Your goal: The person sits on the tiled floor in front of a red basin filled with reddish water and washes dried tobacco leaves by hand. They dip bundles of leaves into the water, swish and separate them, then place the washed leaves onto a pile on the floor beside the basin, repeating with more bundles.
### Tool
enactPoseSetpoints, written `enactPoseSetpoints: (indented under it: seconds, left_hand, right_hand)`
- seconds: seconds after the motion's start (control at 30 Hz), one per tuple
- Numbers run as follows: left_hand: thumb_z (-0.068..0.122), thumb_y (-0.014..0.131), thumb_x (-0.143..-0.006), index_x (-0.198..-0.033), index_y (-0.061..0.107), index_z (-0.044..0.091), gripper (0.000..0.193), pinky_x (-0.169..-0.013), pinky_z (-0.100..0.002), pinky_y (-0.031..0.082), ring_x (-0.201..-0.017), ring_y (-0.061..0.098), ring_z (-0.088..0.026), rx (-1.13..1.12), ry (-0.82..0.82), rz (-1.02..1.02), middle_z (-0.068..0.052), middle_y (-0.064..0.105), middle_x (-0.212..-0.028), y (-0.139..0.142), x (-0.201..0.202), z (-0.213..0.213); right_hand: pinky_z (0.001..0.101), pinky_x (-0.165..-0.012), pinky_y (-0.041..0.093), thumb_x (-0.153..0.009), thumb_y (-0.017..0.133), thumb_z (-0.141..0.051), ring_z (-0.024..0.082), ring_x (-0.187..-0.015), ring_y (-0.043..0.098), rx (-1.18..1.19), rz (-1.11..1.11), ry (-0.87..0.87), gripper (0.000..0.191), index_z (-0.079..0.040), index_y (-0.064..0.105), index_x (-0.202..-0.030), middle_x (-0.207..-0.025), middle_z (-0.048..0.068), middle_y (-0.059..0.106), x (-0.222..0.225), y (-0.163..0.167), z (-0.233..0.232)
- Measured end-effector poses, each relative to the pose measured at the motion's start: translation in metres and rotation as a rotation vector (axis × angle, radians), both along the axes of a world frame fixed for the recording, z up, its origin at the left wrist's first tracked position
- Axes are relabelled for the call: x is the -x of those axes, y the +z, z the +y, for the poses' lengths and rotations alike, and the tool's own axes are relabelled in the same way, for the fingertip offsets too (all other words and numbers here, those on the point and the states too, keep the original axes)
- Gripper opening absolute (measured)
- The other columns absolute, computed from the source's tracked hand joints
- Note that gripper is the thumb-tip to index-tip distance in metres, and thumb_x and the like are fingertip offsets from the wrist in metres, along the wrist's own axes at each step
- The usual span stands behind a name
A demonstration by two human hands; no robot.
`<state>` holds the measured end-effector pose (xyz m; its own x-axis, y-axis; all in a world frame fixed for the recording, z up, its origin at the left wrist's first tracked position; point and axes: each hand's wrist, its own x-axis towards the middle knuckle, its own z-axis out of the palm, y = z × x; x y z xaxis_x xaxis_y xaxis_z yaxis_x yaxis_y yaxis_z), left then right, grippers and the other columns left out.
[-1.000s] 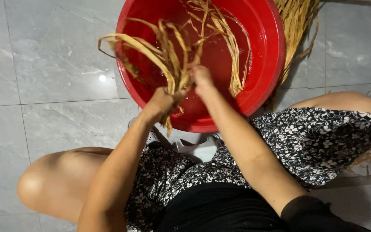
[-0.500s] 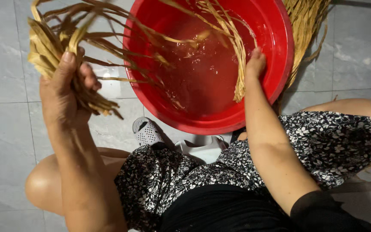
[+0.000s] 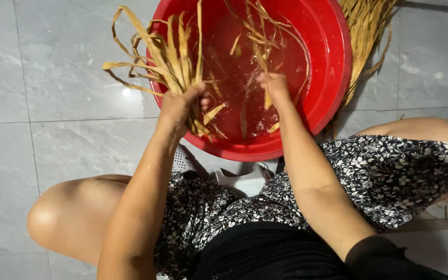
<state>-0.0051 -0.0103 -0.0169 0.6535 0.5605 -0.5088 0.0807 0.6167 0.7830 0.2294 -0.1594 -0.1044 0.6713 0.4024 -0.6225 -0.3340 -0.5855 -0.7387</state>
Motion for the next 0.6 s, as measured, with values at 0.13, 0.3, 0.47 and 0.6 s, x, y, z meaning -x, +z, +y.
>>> enactPoseSetpoints:
  seconds: [0.13,0.3,0.47,0.6]
  left_hand:
    - [0.012,0.075,-0.092,-0.107,0.069,0.001,0.020,-0.059,-0.028,0.052,-0.067,0.062,-0.011,-0.133,-0.088,0.113,-0.003,0.071,-0.083,-0.032,-0.011,-0.015]
    - [0.012,0.069,-0.097,-0.106,0.066,0.004,0.013,-0.053,-0.029,0.046,-0.062,0.055,-0.010,-0.272,-0.178,0.150,-0.002,0.065,-0.078,-0.059,-0.018,-0.018]
    - [0.012,0.065,-0.097,-0.101,0.065,0.004,0.009,-0.052,-0.027,0.045,-0.060,0.055,-0.010,-0.286,-0.259,0.136,-0.003,0.066,-0.074,-0.037,-0.015,-0.029]
    - [0.014,0.067,-0.095,-0.099,0.063,0.005,0.011,-0.044,-0.025,0.040,-0.052,0.050,-0.008,-0.197,-0.452,0.216,-0.001,0.063,-0.069,0.024,0.004,-0.045]
  right_hand:
    - [0.0369,-0.106,0.046,-0.094,0.072,-0.022,0.019,-0.107,0.066,-0.641,0.355,-0.098,0.019,-0.009,0.075,-0.108,-0.112,0.005,0.074,0.015,0.005,0.022]
    - [0.0311,-0.089,0.046,-0.099,0.068,-0.020,0.013,-0.099,0.063,-0.642,0.117,-0.035,0.013,-0.007,0.073,-0.102,-0.101,0.004,0.073,0.087,0.010,0.053]
    - [0.0398,-0.063,0.041,-0.112,0.048,-0.027,0.021,-0.067,0.050,-0.314,0.177,-0.018,0.027,-0.011,0.068,-0.105,-0.079,0.008,0.059,0.096,0.000,0.053]
    - [0.0298,-0.076,0.042,-0.108,0.045,-0.026,0.010,-0.076,0.057,-0.175,0.137,-0.219,0.030,-0.011,0.069,-0.101,-0.082,0.000,0.066,0.040,-0.029,0.033]
